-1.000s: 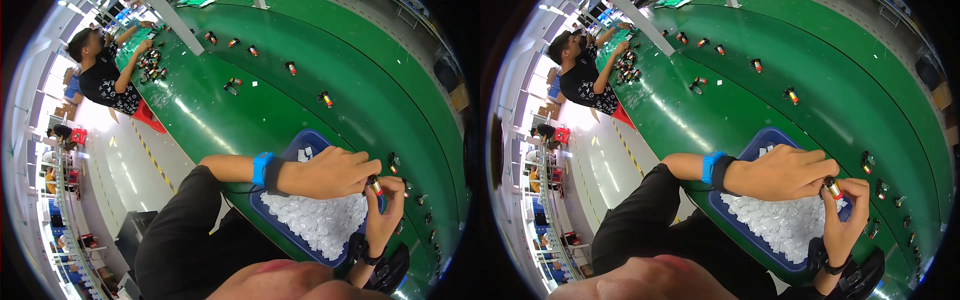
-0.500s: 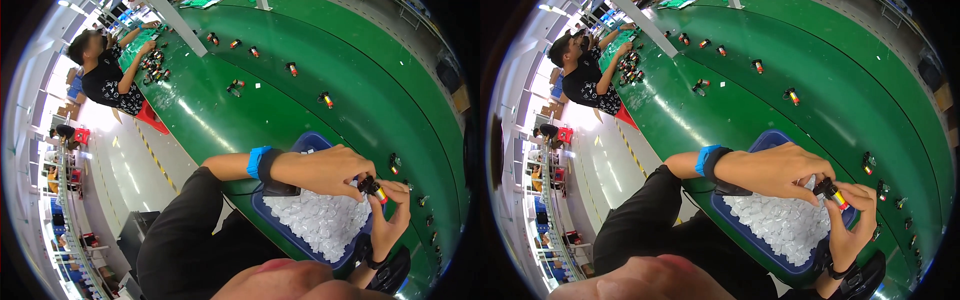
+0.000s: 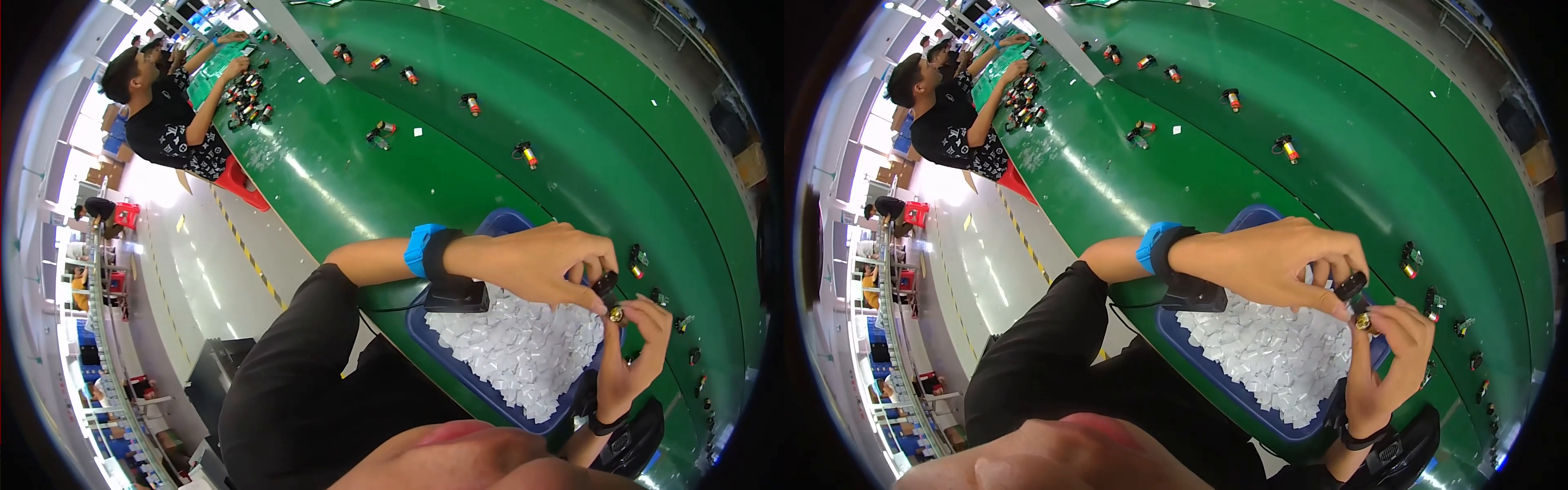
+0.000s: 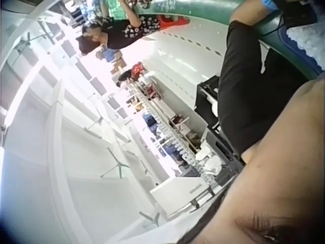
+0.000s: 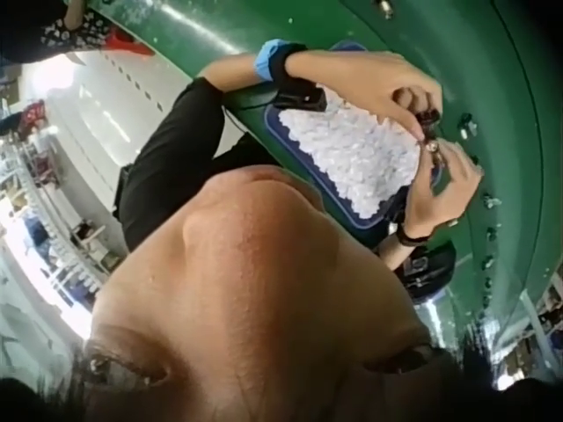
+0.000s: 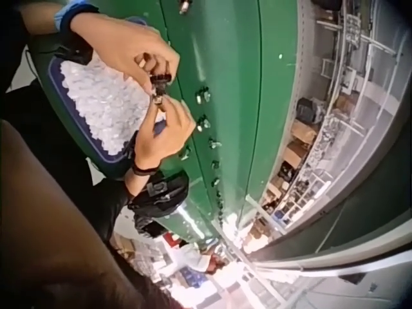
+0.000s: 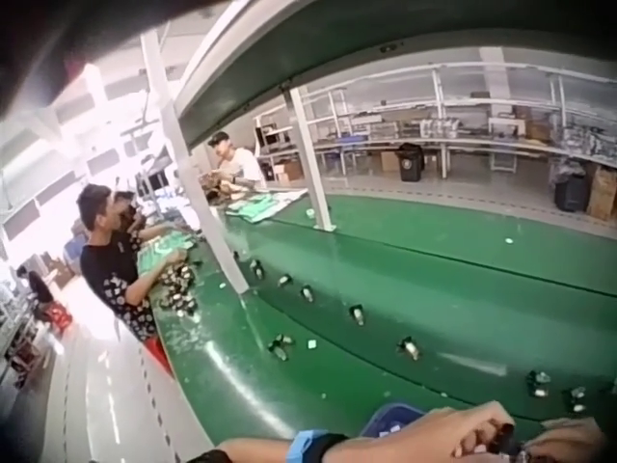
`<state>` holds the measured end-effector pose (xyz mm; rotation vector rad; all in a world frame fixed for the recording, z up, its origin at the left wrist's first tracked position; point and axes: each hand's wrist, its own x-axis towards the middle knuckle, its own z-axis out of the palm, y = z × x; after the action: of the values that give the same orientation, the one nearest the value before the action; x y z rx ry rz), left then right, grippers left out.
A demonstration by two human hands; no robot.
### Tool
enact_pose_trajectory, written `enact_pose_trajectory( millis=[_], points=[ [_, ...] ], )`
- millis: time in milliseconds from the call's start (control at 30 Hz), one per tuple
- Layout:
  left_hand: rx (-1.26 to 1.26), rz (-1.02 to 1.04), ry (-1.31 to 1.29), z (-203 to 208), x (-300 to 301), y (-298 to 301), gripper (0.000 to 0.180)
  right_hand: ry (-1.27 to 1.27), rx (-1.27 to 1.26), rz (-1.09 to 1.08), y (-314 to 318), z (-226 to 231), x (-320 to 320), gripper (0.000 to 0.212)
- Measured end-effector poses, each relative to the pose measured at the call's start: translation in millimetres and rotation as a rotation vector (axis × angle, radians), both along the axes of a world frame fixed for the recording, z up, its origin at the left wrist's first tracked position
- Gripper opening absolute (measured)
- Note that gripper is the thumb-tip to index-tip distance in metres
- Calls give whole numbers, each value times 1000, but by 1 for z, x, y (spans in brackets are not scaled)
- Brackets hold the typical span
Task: The person picks up a battery and a circuit board, fits them together by hand, and applies a small white sticker from a tray. After pressing the sticker onto the components, the person places the assembled unit onto the green conveyor belt and reaches for the next set of parts.
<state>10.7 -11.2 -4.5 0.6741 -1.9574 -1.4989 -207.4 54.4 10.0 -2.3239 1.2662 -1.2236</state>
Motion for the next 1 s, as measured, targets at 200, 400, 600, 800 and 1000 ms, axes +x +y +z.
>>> enact_pose_trajectory(
  millis=[200, 400, 600, 800, 1000],
  points=[
    [-209, 106, 42, -5, -3, 3, 44, 82, -31, 7, -7, -4, 2, 32],
    [51, -87, 91, 2, 0, 0, 41, 54, -160, 62, 1, -3, -4, 35],
    [366, -111, 256, 3, -3, 8, 36, 255, -224, 112, 4, 6, -5, 37],
    [450, -130, 300, -6, -13, 7, 27, 320, -273, 57, 5, 3, 1, 33],
    [226, -61, 52, -4, -14, 13, 28, 344, -318, -23, 6, 0, 5, 28]
  ],
)
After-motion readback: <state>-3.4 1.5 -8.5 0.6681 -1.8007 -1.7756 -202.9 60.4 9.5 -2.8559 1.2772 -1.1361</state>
